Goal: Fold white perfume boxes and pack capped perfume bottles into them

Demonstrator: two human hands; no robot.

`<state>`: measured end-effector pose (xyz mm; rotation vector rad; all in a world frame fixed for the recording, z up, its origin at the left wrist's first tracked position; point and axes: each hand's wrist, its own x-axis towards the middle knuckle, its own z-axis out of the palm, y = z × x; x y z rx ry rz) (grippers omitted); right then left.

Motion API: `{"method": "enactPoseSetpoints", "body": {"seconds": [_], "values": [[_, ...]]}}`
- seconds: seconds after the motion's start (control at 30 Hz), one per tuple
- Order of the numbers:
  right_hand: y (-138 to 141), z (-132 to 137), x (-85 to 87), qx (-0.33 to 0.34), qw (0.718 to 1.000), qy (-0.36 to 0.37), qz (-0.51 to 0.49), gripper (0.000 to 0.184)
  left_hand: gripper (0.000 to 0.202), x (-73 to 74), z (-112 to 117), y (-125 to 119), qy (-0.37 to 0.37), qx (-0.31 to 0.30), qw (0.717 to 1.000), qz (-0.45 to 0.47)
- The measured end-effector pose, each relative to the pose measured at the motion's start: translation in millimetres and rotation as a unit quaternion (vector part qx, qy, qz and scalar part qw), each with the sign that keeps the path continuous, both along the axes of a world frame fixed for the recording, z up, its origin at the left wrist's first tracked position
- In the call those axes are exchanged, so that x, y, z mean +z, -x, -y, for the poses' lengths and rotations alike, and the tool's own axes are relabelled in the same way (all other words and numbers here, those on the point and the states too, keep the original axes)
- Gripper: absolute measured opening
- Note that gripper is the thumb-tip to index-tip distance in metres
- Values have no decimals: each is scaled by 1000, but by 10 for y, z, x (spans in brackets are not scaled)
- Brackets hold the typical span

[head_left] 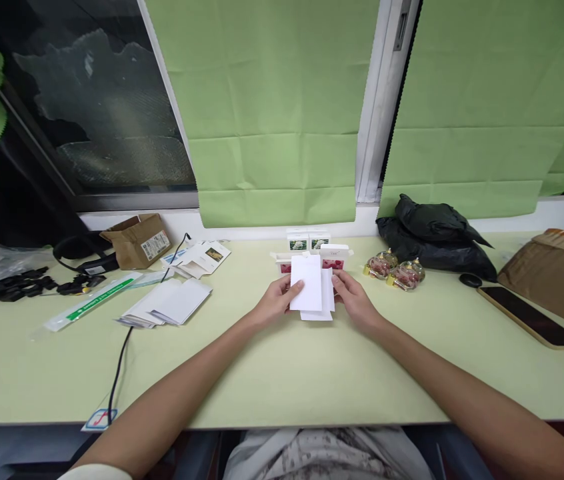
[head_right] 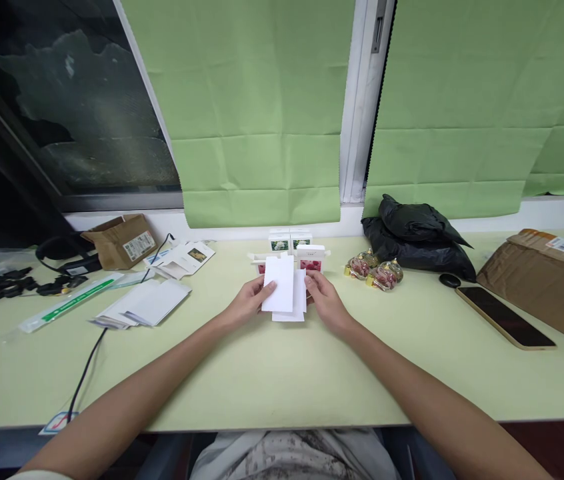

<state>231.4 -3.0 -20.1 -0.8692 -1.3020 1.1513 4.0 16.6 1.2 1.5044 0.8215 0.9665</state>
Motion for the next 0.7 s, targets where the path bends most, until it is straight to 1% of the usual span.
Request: {"method": "enactPoseSetpoints", "body": {"seconds": [0.07, 0.13, 0.2, 0.23, 0.3, 0.33, 0.37, 0.43, 0.47, 0.5, 0.53, 0.57, 0.7], "values": [[1, 12, 21, -18, 999, -43, 17, 48, 54, -3, -3, -1, 1, -5, 1000, 2], [-5, 22, 52, -11, 997, -69, 31, 40, 53, -4, -2, -4, 6, 0, 1000, 7], [-18, 28, 83, 6, 996, -74, 45, 32, 53, -5, -1, -3, 15, 4, 1000, 14], [-26, 31, 96, 17, 996, -73, 50, 31, 53, -5, -2, -2, 20, 4, 1000, 19], [-41, 45, 115, 43, 995, -69, 61, 36, 54, -8, -6, 2, 32, 6, 999, 32], [-47, 56, 120, 61, 994, -66, 69, 44, 55, -11, -10, 4, 41, 8, 998, 39], [-51, 70, 122, 83, 992, -61, 79, 58, 56, -15, -15, 6, 51, 13, 998, 46], [-52, 100, 121, 120, 987, -49, 98, 89, 57, -22, -30, 9, 68, 22, 996, 58], [-49, 114, 118, 131, 985, -42, 104, 102, 58, -25, -39, 10, 74, 25, 995, 63], [-44, 126, 115, 136, 984, -37, 106, 109, 58, -27, -47, 11, 78, 28, 994, 68], [-38, 136, 111, 136, 985, -34, 103, 111, 58, -28, -54, 13, 80, 29, 994, 72], [-31, 143, 109, 132, 986, -33, 99, 108, 58, -27, -58, 14, 83, 29, 993, 75], [-2, 152, 108, 97, 991, -45, 83, 83, 56, -18, -53, 13, 87, 11, 993, 81]]}}
